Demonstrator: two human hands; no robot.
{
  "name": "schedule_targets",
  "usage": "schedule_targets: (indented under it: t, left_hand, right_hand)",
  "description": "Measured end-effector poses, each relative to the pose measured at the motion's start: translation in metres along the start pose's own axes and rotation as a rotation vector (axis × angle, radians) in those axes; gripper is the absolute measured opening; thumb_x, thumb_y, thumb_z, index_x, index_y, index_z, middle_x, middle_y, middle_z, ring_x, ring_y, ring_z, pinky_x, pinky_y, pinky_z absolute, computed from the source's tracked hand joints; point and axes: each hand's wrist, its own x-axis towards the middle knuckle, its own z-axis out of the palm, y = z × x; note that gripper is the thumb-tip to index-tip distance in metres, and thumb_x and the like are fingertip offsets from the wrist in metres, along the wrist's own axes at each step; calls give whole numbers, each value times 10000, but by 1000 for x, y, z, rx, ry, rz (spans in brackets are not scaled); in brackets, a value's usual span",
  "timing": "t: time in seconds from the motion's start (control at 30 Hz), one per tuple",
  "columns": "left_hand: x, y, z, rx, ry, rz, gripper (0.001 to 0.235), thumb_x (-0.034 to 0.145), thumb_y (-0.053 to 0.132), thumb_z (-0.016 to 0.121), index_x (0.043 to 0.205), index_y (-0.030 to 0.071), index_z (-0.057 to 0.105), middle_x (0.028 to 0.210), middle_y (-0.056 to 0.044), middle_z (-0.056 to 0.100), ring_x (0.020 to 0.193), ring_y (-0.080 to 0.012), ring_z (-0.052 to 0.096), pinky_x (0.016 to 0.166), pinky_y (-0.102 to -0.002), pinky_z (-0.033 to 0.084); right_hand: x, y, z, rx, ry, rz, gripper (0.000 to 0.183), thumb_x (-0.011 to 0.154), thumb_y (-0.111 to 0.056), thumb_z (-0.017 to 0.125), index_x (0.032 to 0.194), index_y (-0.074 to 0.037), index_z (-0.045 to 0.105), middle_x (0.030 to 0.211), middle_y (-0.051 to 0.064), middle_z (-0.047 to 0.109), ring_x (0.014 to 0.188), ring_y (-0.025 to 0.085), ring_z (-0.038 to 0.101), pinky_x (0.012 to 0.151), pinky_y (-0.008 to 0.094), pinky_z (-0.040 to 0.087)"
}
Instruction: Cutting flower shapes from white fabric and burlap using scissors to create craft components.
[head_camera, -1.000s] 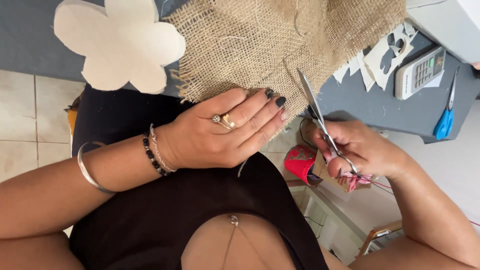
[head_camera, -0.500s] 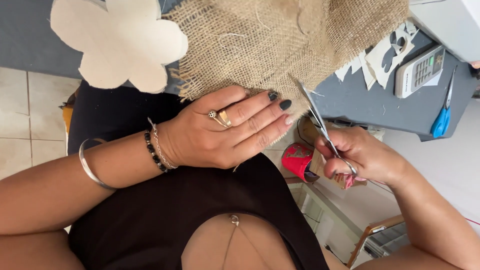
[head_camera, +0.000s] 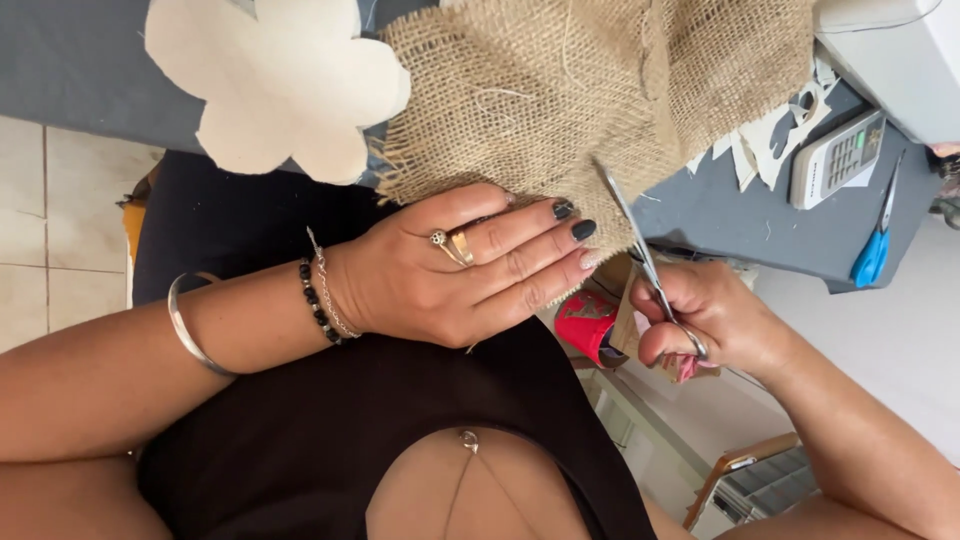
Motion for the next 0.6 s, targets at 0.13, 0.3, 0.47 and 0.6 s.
schedule_targets:
  t: [0.13, 0.3, 0.47, 0.6]
  left_hand:
    - [4, -1, -3, -76, 33, 11, 151, 1084, 160, 642, 1170, 77, 733, 1176, -77, 749, 1050, -189, 748, 877, -308, 607]
    - [3, 8, -2, -88, -3, 72, 243, 1105, 179, 530, 1222, 94, 725, 1246, -74, 723, 1109, -170, 748, 981, -305, 578]
    - [3, 8, -4, -107, -5, 51, 277, 1098, 181, 508, 1241, 93, 728, 1259, -78, 724, 1112, -180, 754, 974, -331, 588]
    - [12, 11, -19, -224, -134, -34, 414, 1077, 426, 582, 1333, 115, 676, 1321, -54, 700, 1216, -223, 685, 1085, -396, 504]
  right_hand:
    - [2, -7, -3, -11, -35, 24, 494, 857, -682, 516, 811, -191, 495, 655, -78, 573, 556, 122, 514, 541, 285, 443]
    - [29, -41, -25, -5, -128, 13, 757, 769, -840, 379, 1031, -177, 633, 731, -38, 643, 547, 108, 625, 538, 272, 545]
    - [25, -38, -20, -58, -29, -16, 642, 784, -721, 543, 1071, -160, 667, 690, -41, 627, 566, 107, 586, 537, 259, 489]
    - [11, -25, -12, -99, 70, 0, 417, 828, -576, 657, 822, -170, 561, 674, -68, 535, 585, 100, 458, 527, 258, 406]
